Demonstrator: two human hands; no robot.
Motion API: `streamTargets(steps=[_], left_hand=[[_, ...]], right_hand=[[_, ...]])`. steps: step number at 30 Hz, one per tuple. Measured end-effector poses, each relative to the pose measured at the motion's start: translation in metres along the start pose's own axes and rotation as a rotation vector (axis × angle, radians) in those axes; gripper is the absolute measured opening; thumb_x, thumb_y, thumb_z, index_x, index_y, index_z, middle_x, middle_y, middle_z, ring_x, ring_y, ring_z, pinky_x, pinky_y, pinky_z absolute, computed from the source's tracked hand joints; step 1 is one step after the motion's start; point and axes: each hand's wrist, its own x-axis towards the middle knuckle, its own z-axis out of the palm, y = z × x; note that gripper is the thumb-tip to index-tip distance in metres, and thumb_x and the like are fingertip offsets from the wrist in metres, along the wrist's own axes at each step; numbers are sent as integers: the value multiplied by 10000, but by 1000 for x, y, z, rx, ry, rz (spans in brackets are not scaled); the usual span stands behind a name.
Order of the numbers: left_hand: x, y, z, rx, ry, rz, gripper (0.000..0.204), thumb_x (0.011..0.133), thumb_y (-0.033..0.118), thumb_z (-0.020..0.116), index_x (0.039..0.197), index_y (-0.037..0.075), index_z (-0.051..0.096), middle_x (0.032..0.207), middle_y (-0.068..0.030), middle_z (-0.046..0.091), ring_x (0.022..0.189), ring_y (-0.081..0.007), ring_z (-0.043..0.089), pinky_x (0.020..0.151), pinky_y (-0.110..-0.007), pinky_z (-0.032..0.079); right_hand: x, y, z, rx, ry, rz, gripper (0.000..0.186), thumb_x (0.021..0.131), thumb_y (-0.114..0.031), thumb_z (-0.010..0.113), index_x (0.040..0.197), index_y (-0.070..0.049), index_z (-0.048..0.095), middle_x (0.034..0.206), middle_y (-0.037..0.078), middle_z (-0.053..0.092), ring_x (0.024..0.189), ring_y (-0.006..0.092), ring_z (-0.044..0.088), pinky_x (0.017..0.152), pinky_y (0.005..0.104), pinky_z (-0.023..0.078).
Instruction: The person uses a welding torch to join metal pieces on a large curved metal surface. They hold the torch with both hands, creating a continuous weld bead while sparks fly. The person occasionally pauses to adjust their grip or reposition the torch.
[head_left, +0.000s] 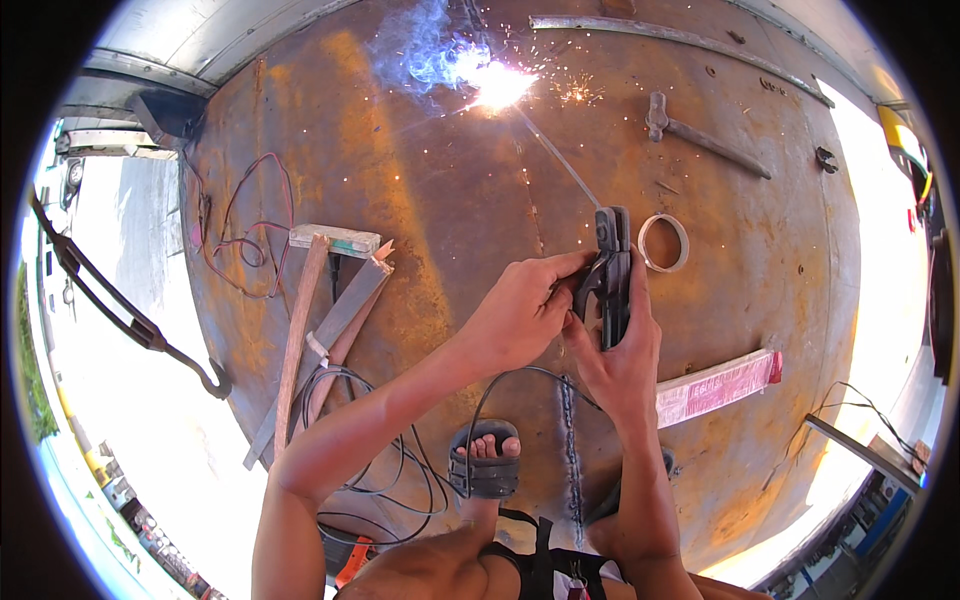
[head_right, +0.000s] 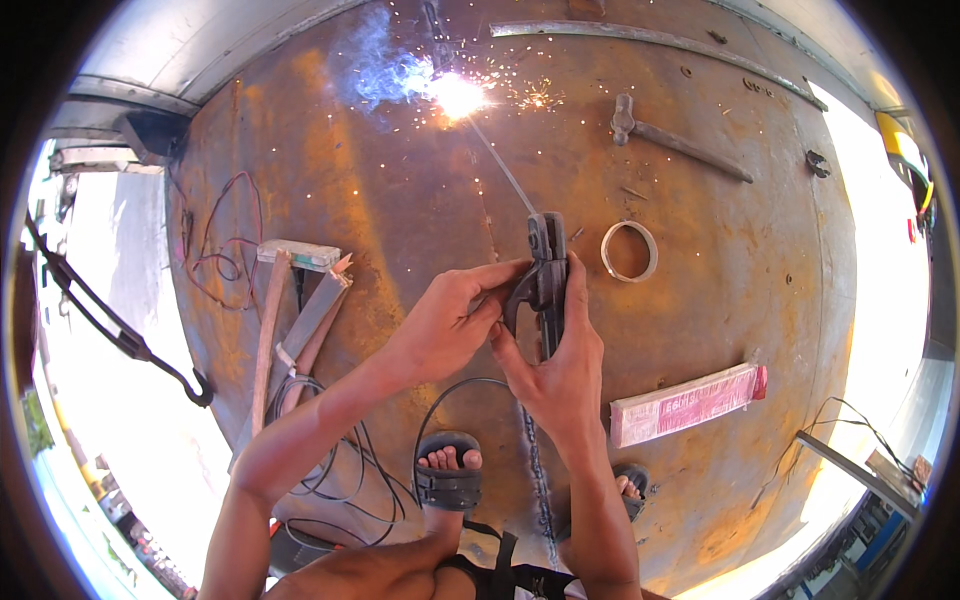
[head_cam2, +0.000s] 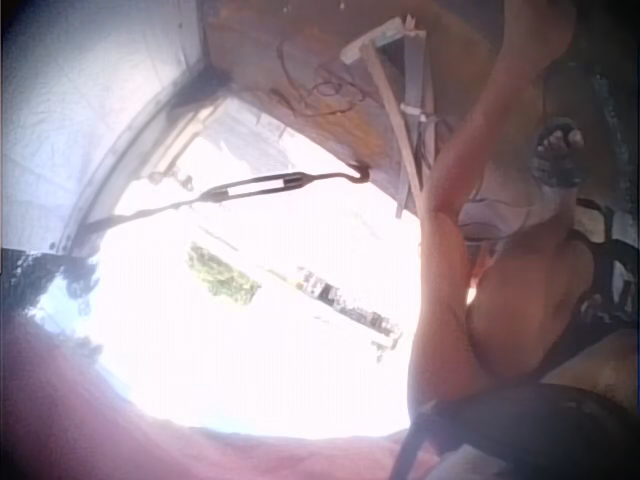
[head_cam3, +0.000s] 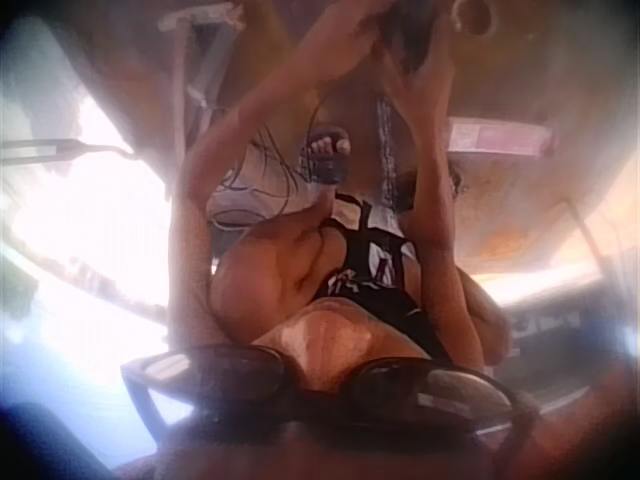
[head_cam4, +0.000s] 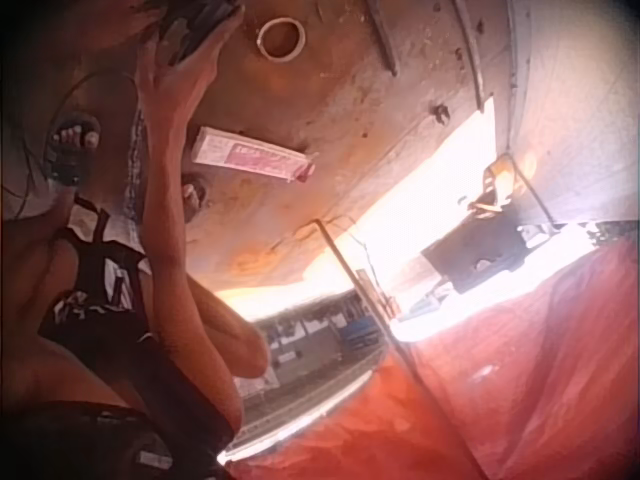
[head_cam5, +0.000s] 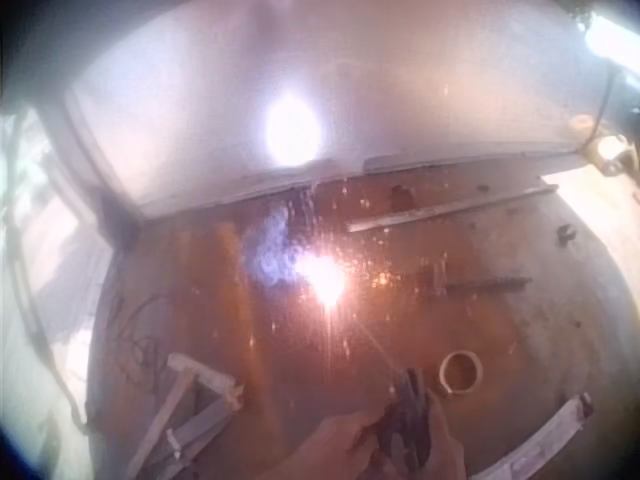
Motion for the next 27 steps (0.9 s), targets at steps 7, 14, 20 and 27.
streamTargets(steps=[7,14,20,27], left_hand=[[0,3,0,6,-2,-22,494,1008,-84,484,1472,-45,648,1063,-299,733,897,-376,792,875,-427,589],[0,1,0,21,1,-10,497,1006,-83,486,1473,-42,650,1047,-291,733,890,-355,794,868,-423,589],[1,0,1,-11,6,-1,491,1003,-86,487,1463,-44,655,1052,-285,733,879,-356,785,862,-426,584],[0,-5,1,7,15,16,496,997,-85,500,1466,-41,654,1080,-295,740,914,-377,781,876,-432,583]], right_hand=[[1,-1,0,-7,-3,-6,1007,922,-242,878,1700,50,310,1238,251,775,1129,394,796,943,429,602],[0,-2,-1,7,-13,30,1003,921,-239,875,1700,50,312,1242,250,775,1148,389,795,953,431,602],[1,1,-1,-7,-3,-7,1001,924,-242,875,1701,42,311,1241,253,774,1155,396,793,966,437,600],[1,-1,0,-11,2,-43,994,930,-241,875,1700,40,311,1254,261,770,1173,408,787,976,444,598]])
